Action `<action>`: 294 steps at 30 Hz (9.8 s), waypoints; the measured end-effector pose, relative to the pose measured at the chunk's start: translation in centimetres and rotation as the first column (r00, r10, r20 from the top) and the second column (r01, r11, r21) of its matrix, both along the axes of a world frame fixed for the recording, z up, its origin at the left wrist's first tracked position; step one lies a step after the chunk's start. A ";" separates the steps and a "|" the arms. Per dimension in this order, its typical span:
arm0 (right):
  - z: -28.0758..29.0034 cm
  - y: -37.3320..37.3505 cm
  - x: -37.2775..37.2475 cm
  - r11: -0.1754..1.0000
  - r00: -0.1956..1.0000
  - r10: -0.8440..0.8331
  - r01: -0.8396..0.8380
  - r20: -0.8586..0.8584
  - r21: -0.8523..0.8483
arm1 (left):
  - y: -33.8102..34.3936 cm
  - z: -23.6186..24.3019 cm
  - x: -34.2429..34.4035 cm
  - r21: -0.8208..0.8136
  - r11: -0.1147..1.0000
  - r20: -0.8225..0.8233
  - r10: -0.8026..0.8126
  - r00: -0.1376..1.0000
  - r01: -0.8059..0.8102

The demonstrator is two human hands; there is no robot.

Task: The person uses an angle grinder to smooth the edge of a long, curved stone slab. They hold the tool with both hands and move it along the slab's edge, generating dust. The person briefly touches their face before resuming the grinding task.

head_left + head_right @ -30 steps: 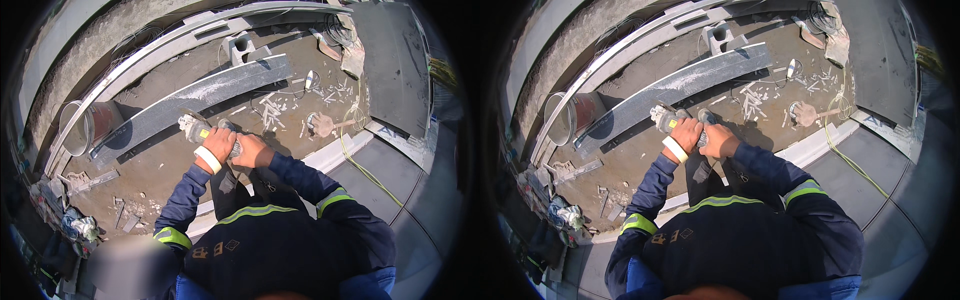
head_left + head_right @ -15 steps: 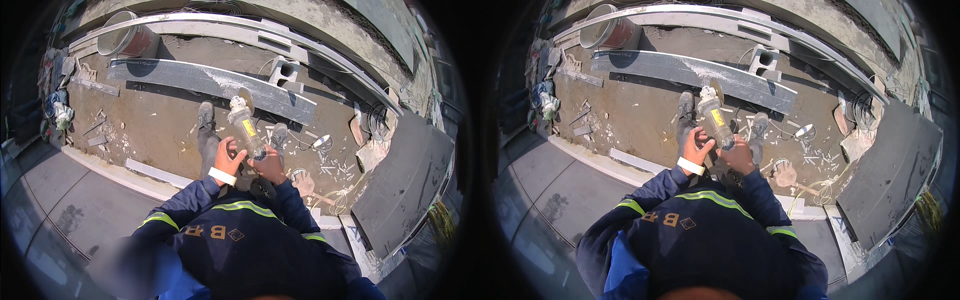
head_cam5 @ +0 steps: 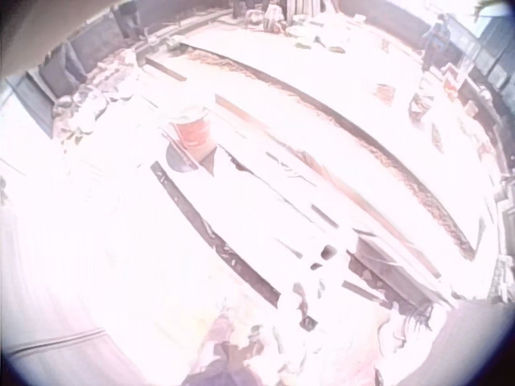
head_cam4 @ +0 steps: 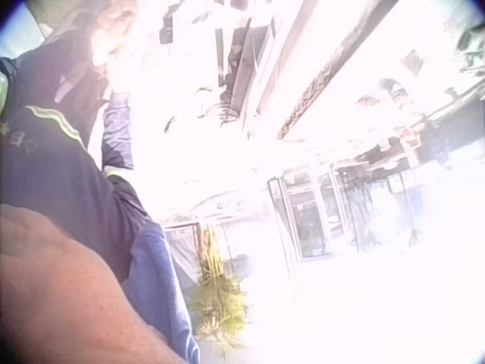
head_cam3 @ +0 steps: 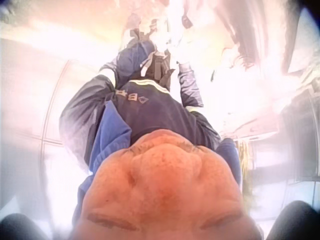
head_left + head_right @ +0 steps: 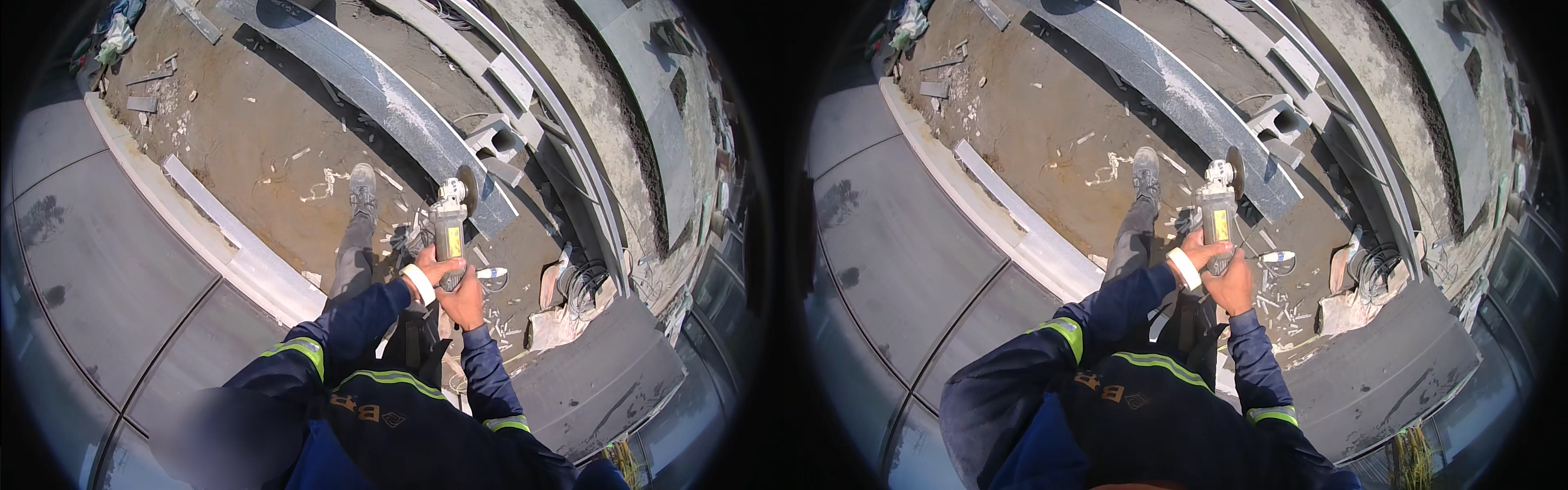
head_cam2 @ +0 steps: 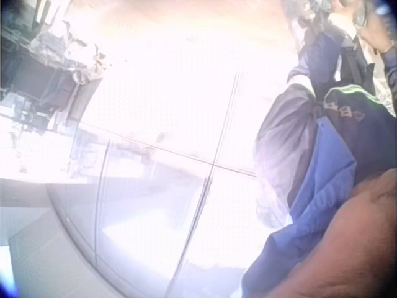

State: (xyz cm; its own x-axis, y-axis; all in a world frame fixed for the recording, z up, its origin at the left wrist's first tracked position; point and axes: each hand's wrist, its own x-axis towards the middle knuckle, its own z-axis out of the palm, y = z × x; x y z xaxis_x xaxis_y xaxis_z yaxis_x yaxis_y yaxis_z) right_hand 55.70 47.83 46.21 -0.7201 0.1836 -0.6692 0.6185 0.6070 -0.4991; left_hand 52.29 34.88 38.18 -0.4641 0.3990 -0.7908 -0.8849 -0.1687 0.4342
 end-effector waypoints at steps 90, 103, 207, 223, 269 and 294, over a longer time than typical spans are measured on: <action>-37.9 -15.6 -38.4 0.812 0.800 0.583 -0.577 -0.140 0.081 | -2.7 -33.5 -6.5 -0.160 0.876 0.201 0.481 0.853 -0.456; -37.3 -16.1 -39.4 0.830 0.826 0.557 -0.549 -0.091 0.098 | -3.3 -32.5 -8.0 -0.179 0.872 0.191 0.485 0.854 -0.455; -38.6 -14.6 -38.5 0.830 0.827 0.557 -0.550 -0.072 0.094 | -3.6 -33.4 -6.9 -0.029 0.895 0.093 0.447 0.890 -0.446; -37.8 -13.0 -36.7 0.844 0.841 0.534 -0.523 -0.088 0.116 | -2.6 -33.7 -6.6 -0.060 0.844 0.184 0.535 0.825 -0.534; -38.5 -12.8 -36.7 0.844 0.836 0.536 -0.529 -0.115 0.088 | -2.3 -33.1 -6.6 -0.142 0.865 0.150 0.499 0.853 -0.481; -38.4 -13.7 -37.5 0.827 0.825 0.561 -0.555 -0.069 0.089 | -3.0 -34.6 -5.5 -0.112 0.923 0.079 0.376 0.923 -0.367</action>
State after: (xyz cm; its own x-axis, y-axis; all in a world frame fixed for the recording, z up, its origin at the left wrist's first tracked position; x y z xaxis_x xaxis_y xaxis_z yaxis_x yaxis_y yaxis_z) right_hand 18.21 34.13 7.83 -0.7676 -0.2281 -0.5990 0.1203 0.8666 -0.4843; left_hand 46.84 31.91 3.59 -0.4838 0.1346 -0.8648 -0.8050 -0.4563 0.3793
